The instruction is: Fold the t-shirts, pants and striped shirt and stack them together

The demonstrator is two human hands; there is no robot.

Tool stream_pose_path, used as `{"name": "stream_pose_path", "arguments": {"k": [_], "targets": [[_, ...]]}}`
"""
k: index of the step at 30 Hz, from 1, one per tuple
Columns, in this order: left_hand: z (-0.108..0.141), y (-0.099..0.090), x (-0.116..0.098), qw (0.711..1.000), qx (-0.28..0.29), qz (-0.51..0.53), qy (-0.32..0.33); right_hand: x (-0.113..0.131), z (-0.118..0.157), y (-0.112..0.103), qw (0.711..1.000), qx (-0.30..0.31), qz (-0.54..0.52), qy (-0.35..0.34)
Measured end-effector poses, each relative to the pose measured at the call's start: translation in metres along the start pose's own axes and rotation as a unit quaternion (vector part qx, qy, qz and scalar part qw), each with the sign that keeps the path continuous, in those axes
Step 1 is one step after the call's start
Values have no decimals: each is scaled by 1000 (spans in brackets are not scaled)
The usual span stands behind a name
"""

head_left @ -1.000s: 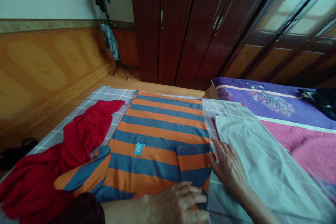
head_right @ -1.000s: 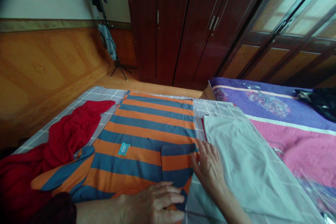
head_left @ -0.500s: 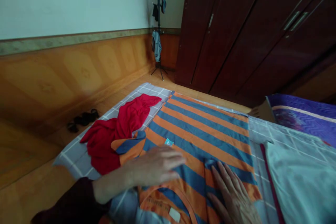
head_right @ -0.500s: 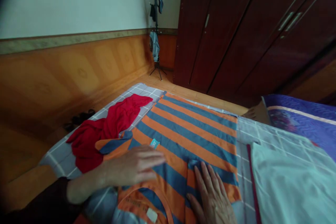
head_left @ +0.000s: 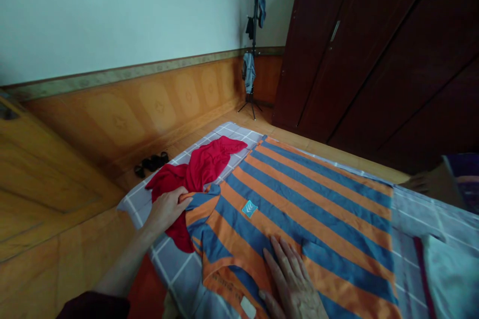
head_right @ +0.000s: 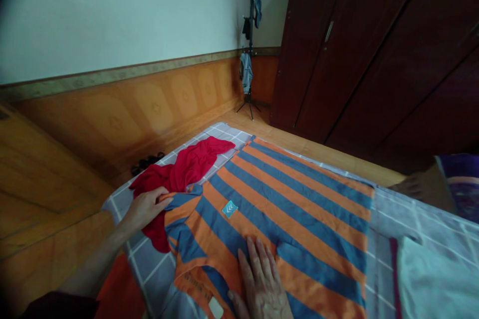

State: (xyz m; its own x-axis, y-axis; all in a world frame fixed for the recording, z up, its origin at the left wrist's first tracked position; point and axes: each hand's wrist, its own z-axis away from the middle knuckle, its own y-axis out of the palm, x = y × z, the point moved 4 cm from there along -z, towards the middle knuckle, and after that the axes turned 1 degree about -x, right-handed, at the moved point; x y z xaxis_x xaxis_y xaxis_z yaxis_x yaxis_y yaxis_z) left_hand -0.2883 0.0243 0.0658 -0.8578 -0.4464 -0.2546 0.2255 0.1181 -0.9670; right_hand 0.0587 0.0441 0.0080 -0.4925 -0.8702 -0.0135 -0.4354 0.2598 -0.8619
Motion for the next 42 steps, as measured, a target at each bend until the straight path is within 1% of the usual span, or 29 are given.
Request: {"name": "stream_pose_path", "arguments": {"k": [2,3,4,5,6,7,8,9,12,13,16,19,22,26,29,31,35,37,39,42], "targets": [[5,-2,-16,999,-44,22,10,-1,3,2,1000,-3,4,-4],[9,-3,-26,996,-63,42,35,-2,4,2,1000,-4,4,-3],[13,-3,-37,993,-71,64,71,-2,5,2,1000,-4,1,-2],[18,-2,-49,988,-63,84,111,-3,5,2,1000,-7,-5,0],[24,1,-59,983,-44,100,146,-3,5,2,1000,-11,-15,2],[28,4,-67,980,-23,110,166,-4,5,2,1000,-14,-25,2],[32,6,-72,978,-10,117,170,-4,5,3,999,-19,-35,3],[34,7,-74,979,-12,121,162,-5,5,4,999,-23,-43,2],[35,6,-68,986,-58,116,104,-7,5,6,999,-28,-43,-2],[34,6,-65,988,-65,107,85,-7,6,7,999,-29,-38,-2],[27,13,-59,995,-51,72,44,-7,6,9,999,-31,-21,-6],[14,23,-57,998,-41,48,12,-6,6,9,999,-40,-2,-20],[-5,33,-54,994,-29,105,-20,-5,4,9,999,-45,10,-22],[-29,38,-51,978,4,210,-13,-6,4,8,998,-48,18,-26],[-39,34,-46,961,-3,276,-25,-6,7,9,998,-53,13,-22],[-43,32,-43,942,-4,331,-44,-6,9,11,998,-59,5,-15],[-44,35,-38,900,30,428,-76,-7,11,16,996,-84,-10,-12],[-46,35,-34,883,37,460,-83,-7,12,21,994,-103,0,-19],[-48,33,-30,873,31,480,-83,-7,14,27,993,-116,9,-22],[-53,28,-27,869,-2,488,-75,-8,14,31,992,-124,12,-20]]}}
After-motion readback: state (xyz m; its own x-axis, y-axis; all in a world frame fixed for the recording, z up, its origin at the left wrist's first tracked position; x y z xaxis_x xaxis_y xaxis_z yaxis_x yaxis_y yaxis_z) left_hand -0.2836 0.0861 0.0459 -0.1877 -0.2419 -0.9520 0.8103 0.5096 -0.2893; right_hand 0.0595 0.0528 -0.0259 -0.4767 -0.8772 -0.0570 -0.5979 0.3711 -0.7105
